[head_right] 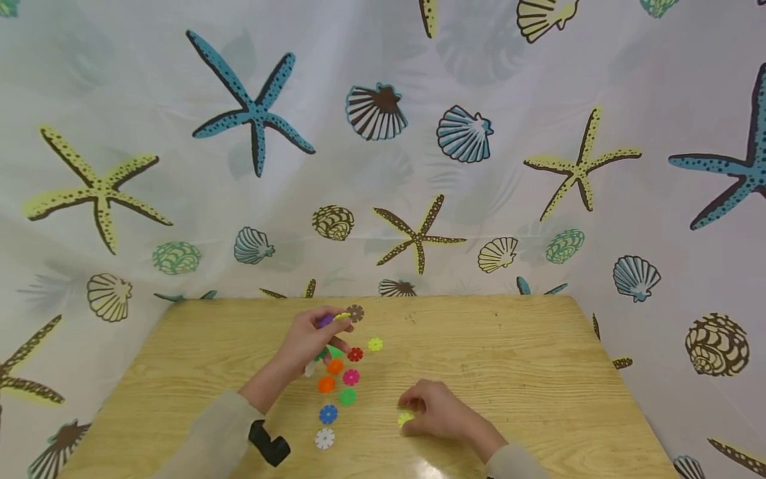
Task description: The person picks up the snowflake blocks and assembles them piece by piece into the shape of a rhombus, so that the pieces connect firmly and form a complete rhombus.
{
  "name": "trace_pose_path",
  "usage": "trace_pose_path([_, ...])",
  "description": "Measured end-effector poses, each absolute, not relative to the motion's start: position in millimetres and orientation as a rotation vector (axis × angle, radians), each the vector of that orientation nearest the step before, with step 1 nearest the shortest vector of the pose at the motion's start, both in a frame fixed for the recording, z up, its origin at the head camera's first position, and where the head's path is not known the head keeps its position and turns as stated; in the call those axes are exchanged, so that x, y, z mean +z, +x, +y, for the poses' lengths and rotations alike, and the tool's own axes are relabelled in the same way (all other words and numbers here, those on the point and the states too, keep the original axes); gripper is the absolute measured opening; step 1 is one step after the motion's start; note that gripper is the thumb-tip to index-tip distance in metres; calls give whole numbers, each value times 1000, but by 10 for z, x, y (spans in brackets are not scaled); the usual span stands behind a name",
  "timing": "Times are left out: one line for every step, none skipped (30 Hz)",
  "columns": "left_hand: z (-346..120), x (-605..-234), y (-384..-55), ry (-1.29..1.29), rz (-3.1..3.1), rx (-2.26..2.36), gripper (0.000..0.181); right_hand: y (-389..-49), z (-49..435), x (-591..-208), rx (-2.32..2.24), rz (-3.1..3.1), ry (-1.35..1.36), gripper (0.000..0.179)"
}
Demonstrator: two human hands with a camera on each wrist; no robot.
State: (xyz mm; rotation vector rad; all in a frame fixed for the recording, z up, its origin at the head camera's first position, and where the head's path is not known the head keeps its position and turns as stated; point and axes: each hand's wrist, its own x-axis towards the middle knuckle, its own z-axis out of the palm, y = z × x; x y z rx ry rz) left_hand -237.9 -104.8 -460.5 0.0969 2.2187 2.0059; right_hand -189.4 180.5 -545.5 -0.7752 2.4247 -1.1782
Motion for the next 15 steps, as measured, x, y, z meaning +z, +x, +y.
trace_pose_path([-1047, -4606, -2383, 91, 2217, 2006, 33, -1891, 1807, -5468, -1171, 2425, -772, 38])
trace_pose_path([-1048, -4605, -2383, 85, 2216, 2007, 33, -1888, 1808, -5477, -1162, 2429, -776, 37])
trace_pose_path([-1049, -4603, -2382, 82, 2217, 2009, 33, -1885, 1809, -5484, -1155, 2430, -781, 37])
trace_pose_path([-1049, -4603, -2382, 79, 2215, 2011, 34, -1882, 1810, -5491, -1145, 2437, -790, 36])
trace_pose_path([-1049, -4604, -2382, 76, 2214, 2012, 34, -1881, 1810, -5494, -1138, 2443, -792, 35])
trace_pose_path([-1050, -4604, -2382, 75, 2213, 2012, 34, -1881, 1809, -5496, -1137, 2444, -794, 33])
trace_pose_path([-1050, -4604, -2382, 75, 2212, 2014, 35, -1881, 1807, -5497, -1137, 2443, -793, 32])
trace_pose_path([-1051, -4604, -2382, 76, 2212, 2015, 35, -1879, 1805, -5496, -1139, 2441, -793, 30])
trace_pose_path([-1053, -4603, -2382, 79, 2212, 2015, 35, -1878, 1803, -5497, -1140, 2438, -795, 29])
trace_pose_path([-1055, -4603, -2382, 81, 2211, 2015, 35, -1878, 1801, -5497, -1140, 2438, -793, 27])
trace_pose_path([-1057, -4602, -2382, 85, 2213, 2014, 35, -1879, 1797, -5497, -1138, 2437, -793, 26])
trace_pose_path([-1059, -4601, -2382, 89, 2213, 2014, 35, -1879, 1794, -5497, -1138, 2434, -795, 25])
trace_pose_path([-1061, -4601, -2382, 94, 2212, 2012, 35, -1879, 1791, -5497, -1132, 2435, -799, 24])
trace_pose_path([-1064, -4599, -2382, 101, 2210, 2011, 35, -1880, 1787, -5497, -1126, 2439, -804, 24])
trace_pose_path([-1066, -4599, -2383, 107, 2206, 2009, 35, -1882, 1784, -5495, -1120, 2441, -808, 23])
